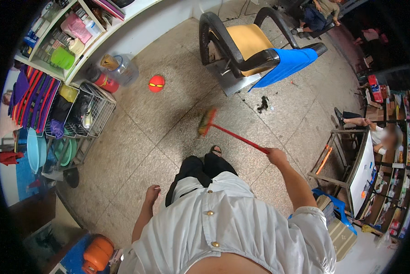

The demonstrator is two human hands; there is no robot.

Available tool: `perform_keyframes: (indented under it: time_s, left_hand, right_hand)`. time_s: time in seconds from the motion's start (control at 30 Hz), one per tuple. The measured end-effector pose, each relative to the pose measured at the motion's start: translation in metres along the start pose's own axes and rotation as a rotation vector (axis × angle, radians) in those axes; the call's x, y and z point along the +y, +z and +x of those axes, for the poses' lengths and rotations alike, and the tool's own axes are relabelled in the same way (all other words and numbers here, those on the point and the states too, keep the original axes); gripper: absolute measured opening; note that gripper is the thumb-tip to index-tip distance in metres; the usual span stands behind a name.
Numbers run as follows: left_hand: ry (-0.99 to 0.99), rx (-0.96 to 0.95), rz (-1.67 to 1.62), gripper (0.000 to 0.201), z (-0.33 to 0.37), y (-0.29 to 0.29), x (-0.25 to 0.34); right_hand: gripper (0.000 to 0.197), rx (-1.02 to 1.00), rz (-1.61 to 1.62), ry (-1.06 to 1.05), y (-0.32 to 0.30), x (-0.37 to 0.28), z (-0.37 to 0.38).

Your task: The person washes a hairpiece in a bowl of water at a shampoo station, then uses a broom to sweep hair clippings off the floor of a barber shop.

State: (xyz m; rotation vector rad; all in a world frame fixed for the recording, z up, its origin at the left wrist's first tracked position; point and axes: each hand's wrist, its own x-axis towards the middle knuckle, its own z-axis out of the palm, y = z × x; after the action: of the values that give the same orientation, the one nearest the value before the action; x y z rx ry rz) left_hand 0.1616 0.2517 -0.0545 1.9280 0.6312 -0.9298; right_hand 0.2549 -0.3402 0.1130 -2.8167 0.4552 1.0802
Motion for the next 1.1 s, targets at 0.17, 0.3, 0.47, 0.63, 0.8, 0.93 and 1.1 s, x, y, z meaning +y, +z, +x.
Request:
perform_keyframes:
  time_s: [0.17,0.3,0.47,0.63,0.8,0.93,1.1]
  left_hand:
    - [-0.002,-0.016,-0.010,0.029,0.015,0.018,0.052]
    - [0.056,-0.006,0.074,0.026,0.028,0.038,0.077]
    - [0.103,-0.013,0.109,0.018,0.038,0.053,0.090]
    - [0.023,0.079,0.075,0.020,0.032,0.102,0.169]
    - [-0.032,0.016,-0.004,0.026,0.016,0.186,0.251]
    - [0.264,-0.051,0.143,0.028,0.016,0.246,0.308]
    - [0.276,-0.055,0.098,0.026,0.025,0.279,0.374]
  right_hand:
    - [0.031,0.108,-0.037,0.148,-0.014,0.037,-0.013]
    - [0.030,0.154,-0.033,0.144,-0.032,0.050,-0.013]
    - [0.038,0.196,0.084,-0.105,-0.015,0.049,0.048]
    - [0.027,0.162,-0.007,-0.252,-0.043,0.043,0.147]
    - [0.032,0.112,-0.018,-0.210,-0.093,0.126,0.201]
    - [0.036,0.109,0.052,-0.056,-0.128,0.233,0.208]
    - [0.032,0.192,-0.051,0.055,-0.139,0.328,0.224]
